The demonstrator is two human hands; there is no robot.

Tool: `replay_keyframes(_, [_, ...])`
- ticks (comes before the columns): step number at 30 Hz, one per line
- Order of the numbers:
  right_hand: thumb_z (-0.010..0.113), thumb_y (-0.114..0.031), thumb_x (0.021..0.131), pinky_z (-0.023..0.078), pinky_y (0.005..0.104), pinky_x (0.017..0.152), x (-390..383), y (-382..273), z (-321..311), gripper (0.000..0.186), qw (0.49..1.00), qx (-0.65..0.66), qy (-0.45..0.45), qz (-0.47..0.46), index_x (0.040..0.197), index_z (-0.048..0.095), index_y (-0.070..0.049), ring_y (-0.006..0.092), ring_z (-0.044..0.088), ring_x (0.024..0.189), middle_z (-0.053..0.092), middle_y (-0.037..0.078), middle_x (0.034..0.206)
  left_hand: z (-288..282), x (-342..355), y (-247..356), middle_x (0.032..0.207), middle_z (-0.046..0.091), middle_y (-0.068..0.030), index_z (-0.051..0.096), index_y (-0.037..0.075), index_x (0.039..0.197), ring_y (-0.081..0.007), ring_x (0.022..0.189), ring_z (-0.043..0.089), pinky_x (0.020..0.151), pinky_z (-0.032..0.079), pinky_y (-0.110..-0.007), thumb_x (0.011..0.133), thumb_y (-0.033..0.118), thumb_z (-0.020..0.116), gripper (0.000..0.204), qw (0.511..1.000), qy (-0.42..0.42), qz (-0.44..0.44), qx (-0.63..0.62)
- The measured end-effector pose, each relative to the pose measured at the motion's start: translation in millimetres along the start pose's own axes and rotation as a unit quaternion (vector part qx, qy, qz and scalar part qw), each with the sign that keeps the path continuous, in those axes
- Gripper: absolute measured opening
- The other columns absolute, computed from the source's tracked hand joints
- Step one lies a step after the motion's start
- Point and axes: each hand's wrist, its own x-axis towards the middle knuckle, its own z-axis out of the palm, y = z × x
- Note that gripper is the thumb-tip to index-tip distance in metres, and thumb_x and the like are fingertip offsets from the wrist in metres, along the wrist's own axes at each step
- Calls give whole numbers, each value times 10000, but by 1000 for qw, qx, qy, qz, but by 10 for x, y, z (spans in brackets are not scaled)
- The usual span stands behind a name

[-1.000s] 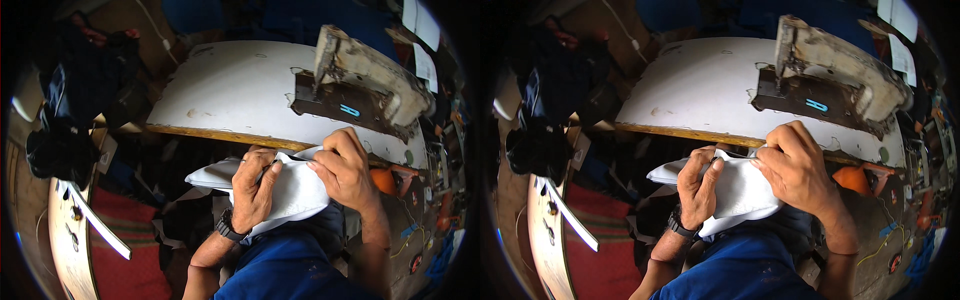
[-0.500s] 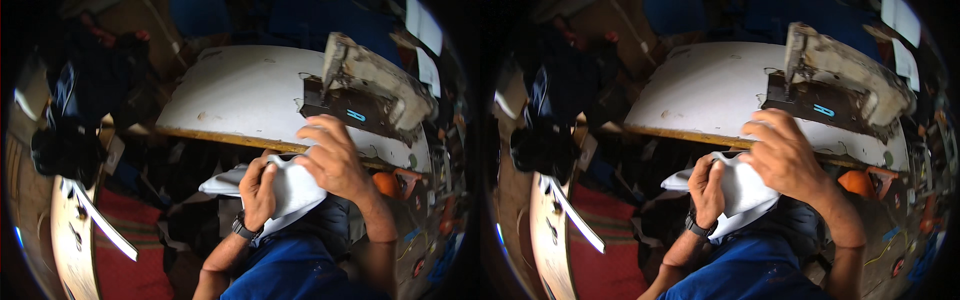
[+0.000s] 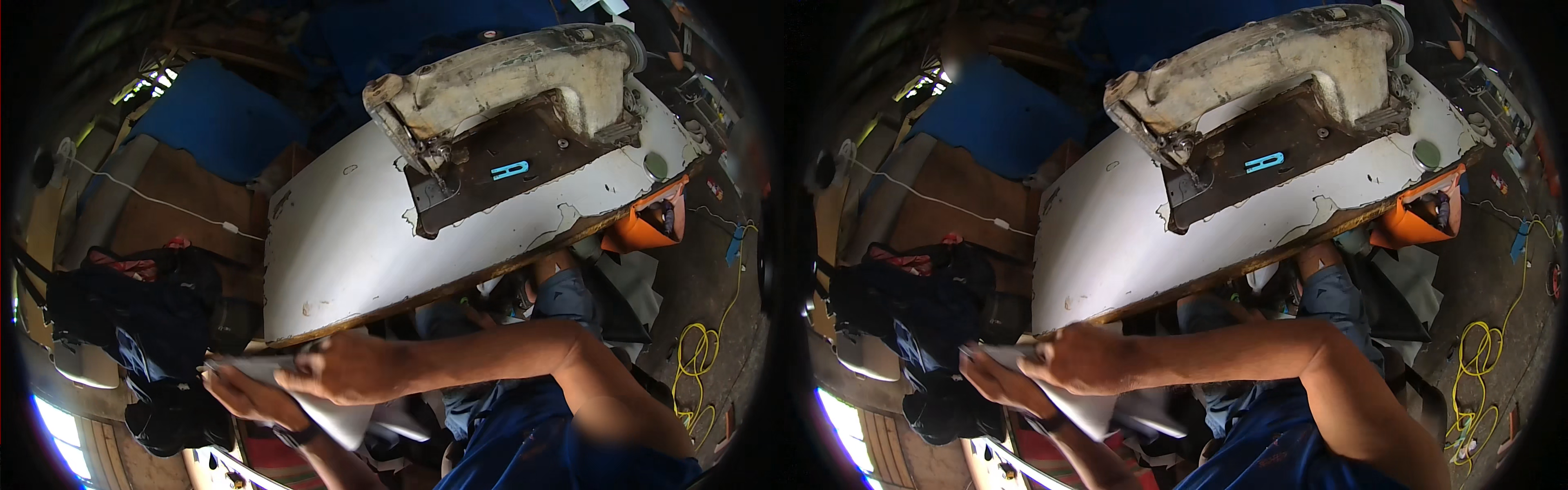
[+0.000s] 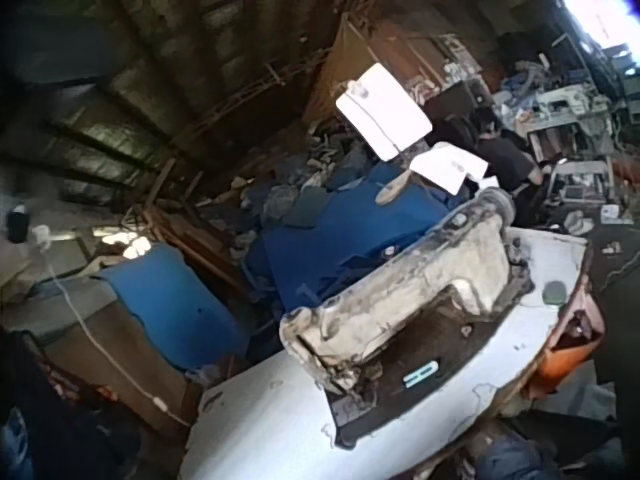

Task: The person sews fabric pieces together using an industrial sewing machine.

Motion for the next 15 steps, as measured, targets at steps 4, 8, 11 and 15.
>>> replay_keyframes(4, [676, -25, 902, 602, 458, 651, -241, 224, -871, 377, 983, 0, 110, 146, 1260, 568, 29, 343, 741, 771, 712, 169, 912, 1201, 352, 647, 1120, 714, -170, 683, 2, 1162, -330, 932, 692, 845, 552, -446, 1033, 46, 600, 160, 919, -212, 303, -136])
replay_keyframes(8, [668, -36, 880, 604, 425, 576, -1050, 509, -855, 316, 937, -168, 53, 303, 1185, 595, 5, 299, 747, 681, 713, 146, 801, 2215, -540, 853, 1014, 730, -128, 724, 37, 1029, -364, 927, 696, 815, 540, -468, 962, 99, 666, 108, 768, -516, 350, -142])
replay_keyframes(11, [688, -82, 867, 605, 406, 642, -1353, 538, -822, 219, 889, -262, -77, 368, 1075, 634, -40, 265, 750, 832, 712, 109, 896, 2471, -997, 738, 1006, 729, -113, 732, 48, 1036, -348, 932, 699, 819, 534, -450, 990, 128, 667, 113, 737, -618, 226, -158])
replay_keyframes(15, [709, -146, 882, 514, 416, 917, -1449, 657, -1101, 116, 877, -315, -113, 345, 965, 683, -68, 261, 538, 1153, 595, 98, 1206, 2548, -1256, 591, 1208, 714, -123, 715, 116, 1250, -285, 1116, 693, 954, 534, -444, 1066, 286, 639, 262, 764, -594, 143, -206])
